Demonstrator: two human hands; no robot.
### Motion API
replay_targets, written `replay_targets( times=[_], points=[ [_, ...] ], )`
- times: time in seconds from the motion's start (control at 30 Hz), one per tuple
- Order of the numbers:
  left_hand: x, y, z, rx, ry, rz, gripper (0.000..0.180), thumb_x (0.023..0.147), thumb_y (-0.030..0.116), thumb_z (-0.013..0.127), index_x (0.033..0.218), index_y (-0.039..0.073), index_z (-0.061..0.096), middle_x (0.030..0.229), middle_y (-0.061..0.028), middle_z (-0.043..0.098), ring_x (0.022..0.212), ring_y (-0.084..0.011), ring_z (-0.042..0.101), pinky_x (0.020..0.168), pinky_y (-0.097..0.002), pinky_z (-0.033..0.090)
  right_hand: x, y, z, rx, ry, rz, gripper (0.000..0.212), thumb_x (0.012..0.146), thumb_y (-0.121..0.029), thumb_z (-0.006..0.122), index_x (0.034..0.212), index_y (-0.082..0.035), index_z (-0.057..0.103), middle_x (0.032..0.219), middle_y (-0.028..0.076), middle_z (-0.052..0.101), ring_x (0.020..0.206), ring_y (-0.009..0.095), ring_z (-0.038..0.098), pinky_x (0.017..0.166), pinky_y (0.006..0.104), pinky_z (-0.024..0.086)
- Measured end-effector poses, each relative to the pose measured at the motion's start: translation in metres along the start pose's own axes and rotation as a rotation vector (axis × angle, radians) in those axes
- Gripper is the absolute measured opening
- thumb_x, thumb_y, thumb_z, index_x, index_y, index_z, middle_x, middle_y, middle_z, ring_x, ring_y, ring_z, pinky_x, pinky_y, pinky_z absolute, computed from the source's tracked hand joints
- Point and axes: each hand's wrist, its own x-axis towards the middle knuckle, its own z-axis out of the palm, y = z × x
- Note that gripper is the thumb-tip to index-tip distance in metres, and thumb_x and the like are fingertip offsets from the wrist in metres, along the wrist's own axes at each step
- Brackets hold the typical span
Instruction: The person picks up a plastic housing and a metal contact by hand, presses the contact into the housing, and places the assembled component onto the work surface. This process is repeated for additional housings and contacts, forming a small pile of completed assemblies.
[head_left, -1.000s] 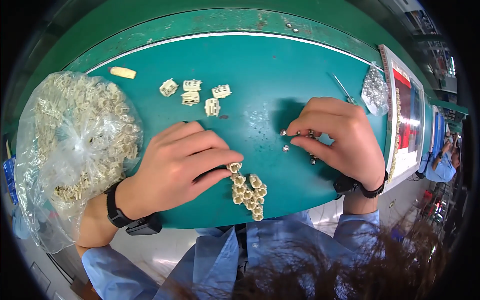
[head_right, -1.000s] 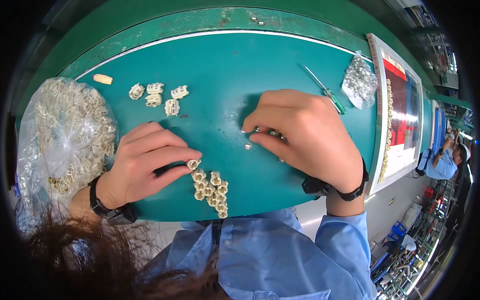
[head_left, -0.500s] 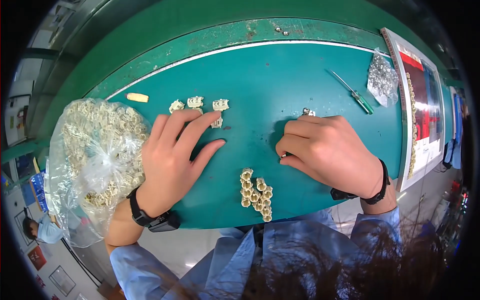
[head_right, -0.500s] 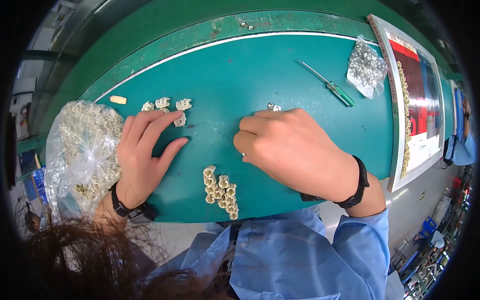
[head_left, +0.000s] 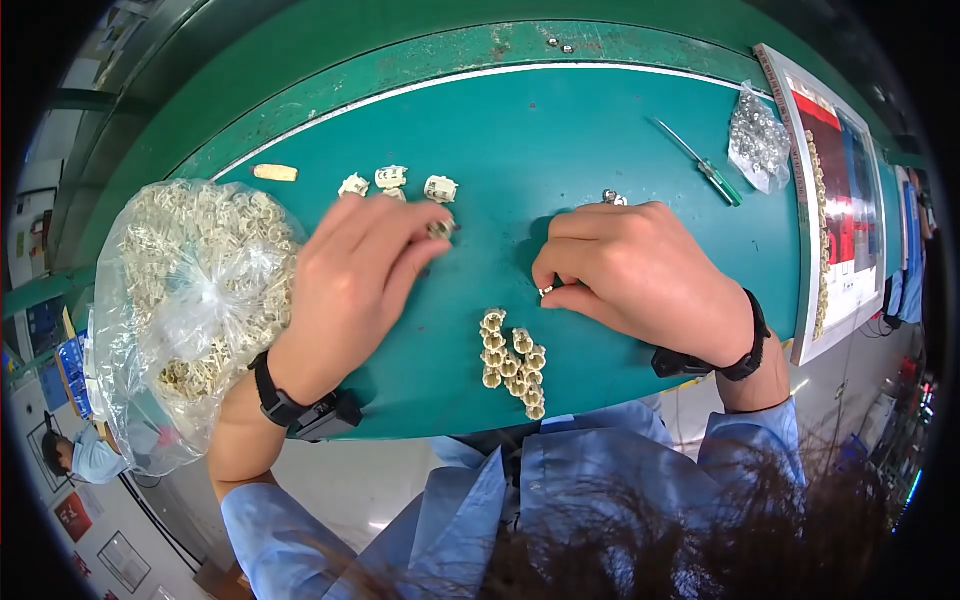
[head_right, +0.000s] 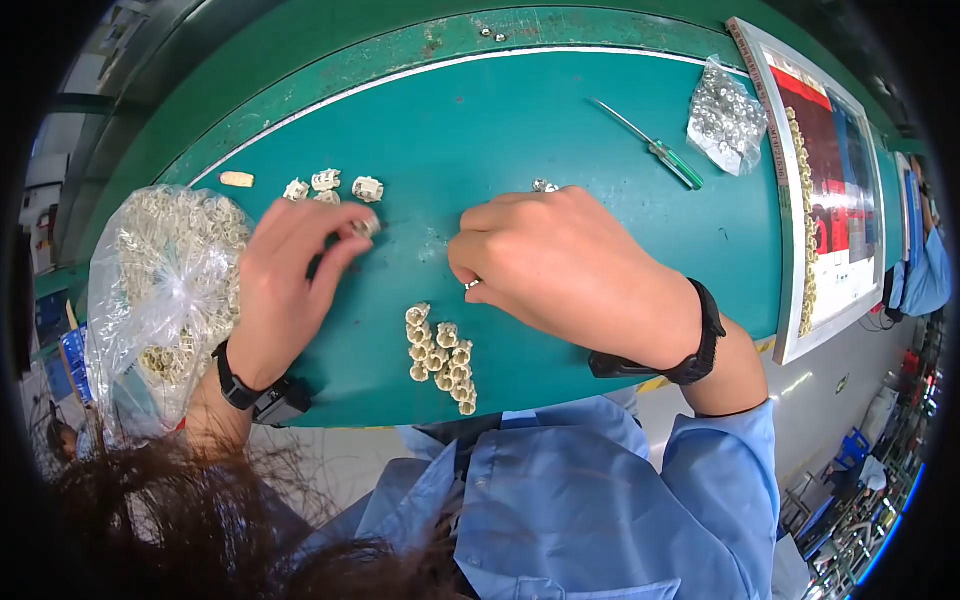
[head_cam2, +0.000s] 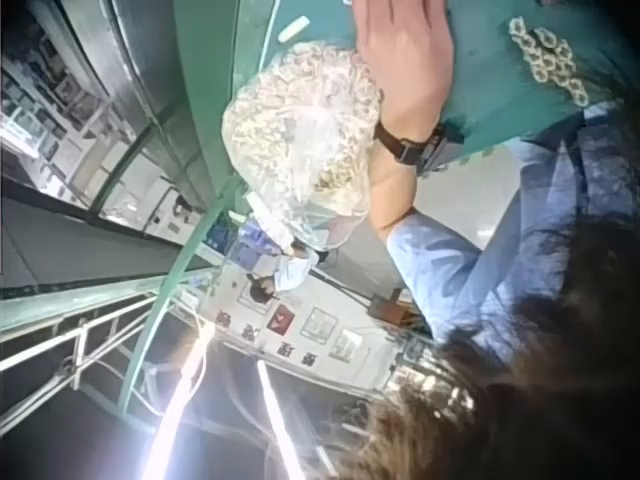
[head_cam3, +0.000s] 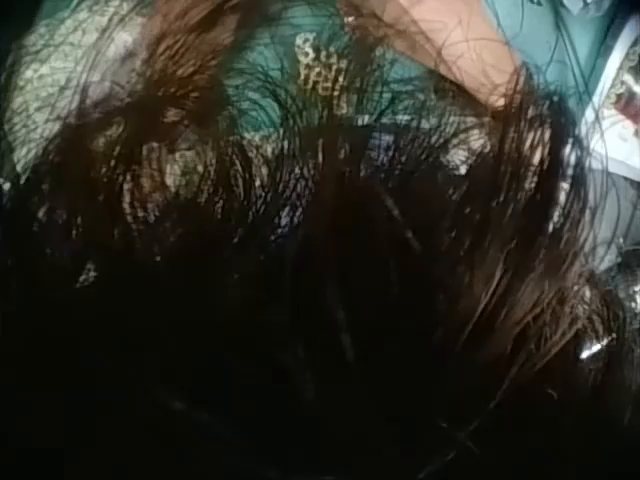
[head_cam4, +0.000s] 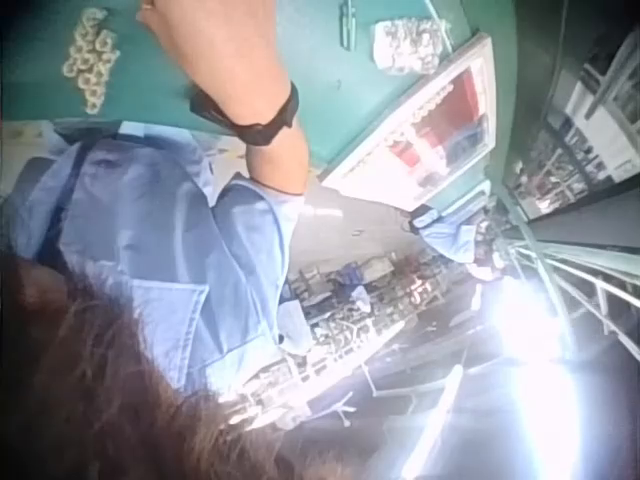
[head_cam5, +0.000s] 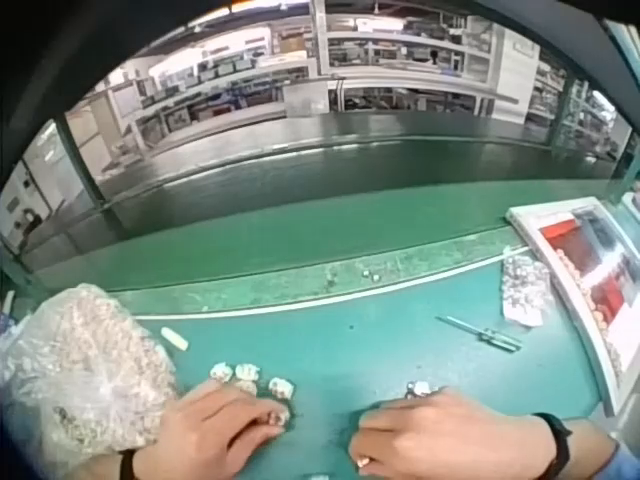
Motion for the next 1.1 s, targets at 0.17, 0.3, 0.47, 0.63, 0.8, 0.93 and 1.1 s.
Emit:
replay_targets(
  times=[0.17, 0.3, 0.47, 0.63, 0.8, 0.93, 1.1],
  points=[
    [-0.008, 0.008, 0.005, -0.303, -0.150, 0.098, 0.025, 0.093, 0.011, 0.091, 0.116, 0.007, 0.083, 0.103, -0.0055, 0.076, 0.090, -0.0265, 0.070, 0.078, -0.0391, 0.060, 0.005, -0.002, 0.003, 0.094, 0.058, 0.012, 0.019, 0.085, -0.013, 0.094, 0.097, -0.010, 0.080, 0.088, 0.003, 0.072, 0.083, 0.028, 0.074, 0.070, 0.0422, 0.058],
    [-0.012, 0.011, 0.008, -0.324, -0.144, 0.117, 0.025, 0.092, 0.010, 0.092, 0.115, 0.007, 0.083, 0.106, -0.0057, 0.075, 0.090, -0.0265, 0.069, 0.078, -0.0390, 0.060, 0.008, -0.011, 0.013, 0.198, 0.167, 0.014, 0.021, 0.084, -0.012, 0.097, 0.099, -0.010, 0.083, 0.088, 0.003, 0.073, 0.079, 0.026, 0.072, 0.066, 0.0409, 0.057],
    [-0.014, 0.009, 0.013, -0.321, -0.125, 0.135, 0.027, 0.089, 0.010, 0.093, 0.115, 0.006, 0.082, 0.108, -0.0052, 0.072, 0.090, -0.0266, 0.068, 0.078, -0.0389, 0.060, 0.016, -0.026, 0.023, 0.177, 0.297, -0.025, 0.024, 0.082, -0.011, 0.100, 0.101, -0.009, 0.084, 0.092, 0.004, 0.076, 0.076, 0.024, 0.071, 0.064, 0.0390, 0.056],
    [-0.015, 0.009, 0.016, -0.379, -0.104, 0.090, 0.030, 0.080, 0.002, 0.095, 0.107, 0.006, 0.082, 0.102, -0.0043, 0.074, 0.083, -0.0262, 0.066, 0.070, -0.0382, 0.056, 0.022, -0.026, 0.025, 0.126, 0.262, -0.012, 0.025, 0.082, -0.013, 0.100, 0.101, -0.009, 0.085, 0.093, 0.003, 0.077, 0.077, 0.023, 0.072, 0.064, 0.0381, 0.057],
    [-0.017, 0.008, 0.018, -0.405, -0.085, 0.069, 0.030, 0.080, 0.002, 0.095, 0.106, 0.006, 0.082, 0.102, -0.0042, 0.074, 0.083, -0.0260, 0.066, 0.069, -0.0380, 0.056, 0.023, -0.024, 0.027, 0.155, 0.266, -0.019, 0.025, 0.083, -0.013, 0.100, 0.102, -0.009, 0.085, 0.094, 0.003, 0.077, 0.077, 0.023, 0.072, 0.064, 0.0372, 0.057],
    [-0.016, 0.006, 0.019, -0.432, -0.096, 0.059, 0.029, 0.079, 0.002, 0.096, 0.104, 0.006, 0.083, 0.102, -0.0043, 0.075, 0.083, -0.0261, 0.065, 0.069, -0.0379, 0.056, 0.023, -0.024, 0.027, 0.142, 0.278, -0.028, 0.025, 0.083, -0.013, 0.100, 0.103, -0.008, 0.085, 0.094, 0.003, 0.077, 0.077, 0.023, 0.072, 0.063, 0.0376, 0.057],
    [-0.015, 0.006, 0.017, -0.464, -0.125, 0.025, 0.029, 0.078, 0.002, 0.096, 0.103, 0.007, 0.083, 0.102, -0.0044, 0.075, 0.083, -0.0263, 0.065, 0.070, -0.0381, 0.056, 0.022, -0.024, 0.027, 0.133, 0.278, -0.040, 0.025, 0.083, -0.014, 0.100, 0.104, -0.008, 0.086, 0.094, 0.003, 0.078, 0.076, 0.023, 0.072, 0.062, 0.0379, 0.057]
  ],
)
